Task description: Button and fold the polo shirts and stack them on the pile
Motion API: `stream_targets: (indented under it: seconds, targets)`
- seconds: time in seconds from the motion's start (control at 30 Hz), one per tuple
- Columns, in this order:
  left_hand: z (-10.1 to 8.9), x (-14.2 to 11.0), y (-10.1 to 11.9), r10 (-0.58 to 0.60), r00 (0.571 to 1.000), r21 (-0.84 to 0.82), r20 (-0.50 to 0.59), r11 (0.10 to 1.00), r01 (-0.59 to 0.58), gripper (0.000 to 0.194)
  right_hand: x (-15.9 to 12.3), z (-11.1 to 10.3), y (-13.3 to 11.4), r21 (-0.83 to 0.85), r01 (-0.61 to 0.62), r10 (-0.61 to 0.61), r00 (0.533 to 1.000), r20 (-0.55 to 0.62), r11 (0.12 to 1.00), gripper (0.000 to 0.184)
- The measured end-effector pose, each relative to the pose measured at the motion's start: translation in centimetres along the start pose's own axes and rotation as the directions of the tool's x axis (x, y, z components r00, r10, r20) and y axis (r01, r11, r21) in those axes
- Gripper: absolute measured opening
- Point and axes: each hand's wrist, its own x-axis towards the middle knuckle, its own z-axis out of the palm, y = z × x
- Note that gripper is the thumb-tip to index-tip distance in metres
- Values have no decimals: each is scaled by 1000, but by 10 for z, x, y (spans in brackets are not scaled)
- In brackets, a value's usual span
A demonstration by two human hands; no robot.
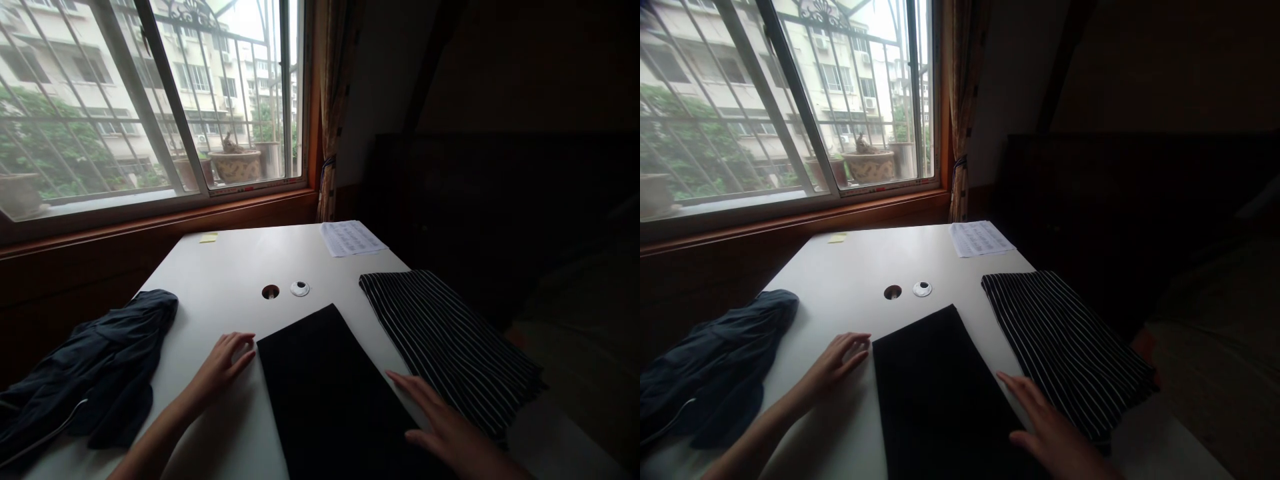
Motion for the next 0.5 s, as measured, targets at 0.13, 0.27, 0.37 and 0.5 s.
stream_targets:
  seconds: [0.13,0.27,0.37,0.5]
  targets:
    - [13,18,18,7,999,33,31,999,-8,40,17,-15,-18,-18,-42,41,999,-8,999,70]
    - [13,38,20,-87,993,120,75,990,78,32,54,-9,-44,1,-17,17,999,-34,1000,53]
    - [9,46,21,-141,981,94,132,987,129,28,80,-1,-55,51,-52,53,998,-15,997,52]
    - [8,44,30,-129,978,-72,165,987,142,27,99,-2,-62,127,-154,150,988,40,980,70]
